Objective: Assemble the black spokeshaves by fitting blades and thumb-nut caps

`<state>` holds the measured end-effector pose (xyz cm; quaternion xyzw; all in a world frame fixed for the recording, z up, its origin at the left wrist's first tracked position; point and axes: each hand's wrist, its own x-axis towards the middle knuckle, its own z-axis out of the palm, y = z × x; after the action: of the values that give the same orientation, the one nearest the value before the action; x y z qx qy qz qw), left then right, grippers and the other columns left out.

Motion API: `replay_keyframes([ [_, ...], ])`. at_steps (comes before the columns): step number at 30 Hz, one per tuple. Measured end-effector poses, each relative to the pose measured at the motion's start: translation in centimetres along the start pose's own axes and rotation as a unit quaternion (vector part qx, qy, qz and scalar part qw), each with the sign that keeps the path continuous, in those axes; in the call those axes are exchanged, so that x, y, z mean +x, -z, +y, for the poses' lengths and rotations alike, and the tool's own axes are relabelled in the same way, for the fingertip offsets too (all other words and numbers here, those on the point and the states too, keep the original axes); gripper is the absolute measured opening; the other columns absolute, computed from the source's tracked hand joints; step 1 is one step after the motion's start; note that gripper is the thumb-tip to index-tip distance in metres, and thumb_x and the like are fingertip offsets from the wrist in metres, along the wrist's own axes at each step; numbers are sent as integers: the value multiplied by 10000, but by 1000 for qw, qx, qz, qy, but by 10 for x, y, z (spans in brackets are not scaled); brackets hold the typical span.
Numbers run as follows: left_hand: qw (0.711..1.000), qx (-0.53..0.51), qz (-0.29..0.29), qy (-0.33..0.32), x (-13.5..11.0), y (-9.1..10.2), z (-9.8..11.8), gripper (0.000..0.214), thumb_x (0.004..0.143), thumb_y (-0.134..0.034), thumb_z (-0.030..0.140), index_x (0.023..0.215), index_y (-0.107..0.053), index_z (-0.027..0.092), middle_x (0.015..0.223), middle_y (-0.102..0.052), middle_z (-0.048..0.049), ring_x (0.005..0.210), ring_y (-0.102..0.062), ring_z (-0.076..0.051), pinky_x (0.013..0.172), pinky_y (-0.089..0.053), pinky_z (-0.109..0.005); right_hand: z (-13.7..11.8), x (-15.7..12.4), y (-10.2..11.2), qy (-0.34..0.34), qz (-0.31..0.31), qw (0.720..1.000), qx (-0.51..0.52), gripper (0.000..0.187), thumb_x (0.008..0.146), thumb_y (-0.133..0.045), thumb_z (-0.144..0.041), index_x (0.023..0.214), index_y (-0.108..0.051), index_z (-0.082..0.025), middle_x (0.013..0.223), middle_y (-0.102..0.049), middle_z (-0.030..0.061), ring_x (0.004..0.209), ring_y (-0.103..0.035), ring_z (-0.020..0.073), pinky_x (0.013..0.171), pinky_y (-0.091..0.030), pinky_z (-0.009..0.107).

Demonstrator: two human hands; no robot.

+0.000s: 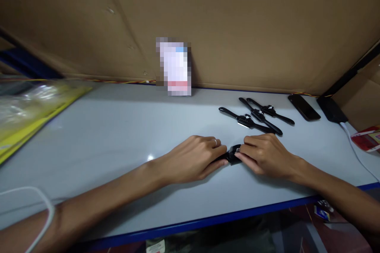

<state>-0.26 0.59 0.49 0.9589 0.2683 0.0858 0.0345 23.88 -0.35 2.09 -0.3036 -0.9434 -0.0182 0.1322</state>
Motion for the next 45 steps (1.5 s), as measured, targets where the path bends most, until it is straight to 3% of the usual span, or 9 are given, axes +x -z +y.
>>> replay_keyframes([
  [9, 1000, 9, -8, 2, -1, 0, 0, 378, 1065, -351, 375, 832, -580, 185, 725, -612, -14, 598, -552, -152, 548, -350, -320, -1, 1, -1, -40, 12, 998, -41, 371, 1019, -519, -379, 792, -691, -141, 691, -641, 40, 567, -481, 127, 557, -204, 310],
  [12, 1000, 5, 1, 0, 0, 1, 1, 396, 1068, -334, 368, 827, -588, 184, 711, -606, -18, 584, -536, -152, 539, -354, -325, -1, 2, -1, -46, 3, 999, -25, 316, 1021, -498, -319, 845, -693, -143, 713, -648, 38, 578, -479, 125, 559, -212, 306],
  [17, 1000, -6, 7, -2, -1, -1, 0, 377, 1061, -357, 367, 826, -588, 184, 714, -609, -22, 585, -540, -154, 539, -359, -333, -1, 1, -1, -1, -21, 1000, 21, 276, 1010, -448, -205, 917, -702, -155, 773, -651, 39, 602, -458, 124, 556, -221, 313],
  [21, 1000, -10, 3, 4, -1, -2, -1, 350, 1055, -376, 357, 824, -574, 185, 729, -616, -25, 598, -551, -156, 550, -348, -328, -2, 1, 0, 30, -22, 999, 29, 311, 1019, -455, -240, 833, -691, -156, 752, -625, 32, 588, -427, 120, 554, -225, 309],
  [29, 1000, 1, -17, 8, 0, 0, 0, 324, 1053, -396, 357, 840, -570, 187, 744, -621, -22, 605, -557, -159, 554, -341, -326, -1, 0, -2, -44, -10, 999, -26, 334, 1014, -509, -323, 801, -700, -151, 746, -644, 35, 582, -453, 120, 556, -195, 309],
  [35, 1000, 8, -11, 6, -1, -3, -1, 346, 1057, -381, 371, 835, -572, 187, 740, -623, -22, 607, -561, -157, 551, -342, -326, -3, 1, -2, -62, -2, 997, -51, 358, 1008, -528, -411, 837, -685, -140, 733, -653, 44, 565, -467, 125, 550, -191, 302],
  [42, 1000, 7, -8, 4, -1, -1, 0, 345, 1058, -375, 367, 842, -576, 188, 729, -611, -8, 600, -559, -157, 552, -346, -325, -1, 2, -2, -19, -42, 999, 1, 257, 1016, -451, -221, 927, -681, -151, 773, -645, 40, 597, -458, 127, 551, -210, 311],
  [45, 1000, 3, -13, 6, -1, -2, -1, 328, 1054, -388, 365, 848, -574, 190, 741, -616, -14, 610, -563, -166, 561, -346, -333, -1, 1, -1, -2, -43, 999, 17, 280, 1026, -434, -230, 955, -695, -160, 794, -637, 46, 606, -447, 126, 551, -215, 309],
])
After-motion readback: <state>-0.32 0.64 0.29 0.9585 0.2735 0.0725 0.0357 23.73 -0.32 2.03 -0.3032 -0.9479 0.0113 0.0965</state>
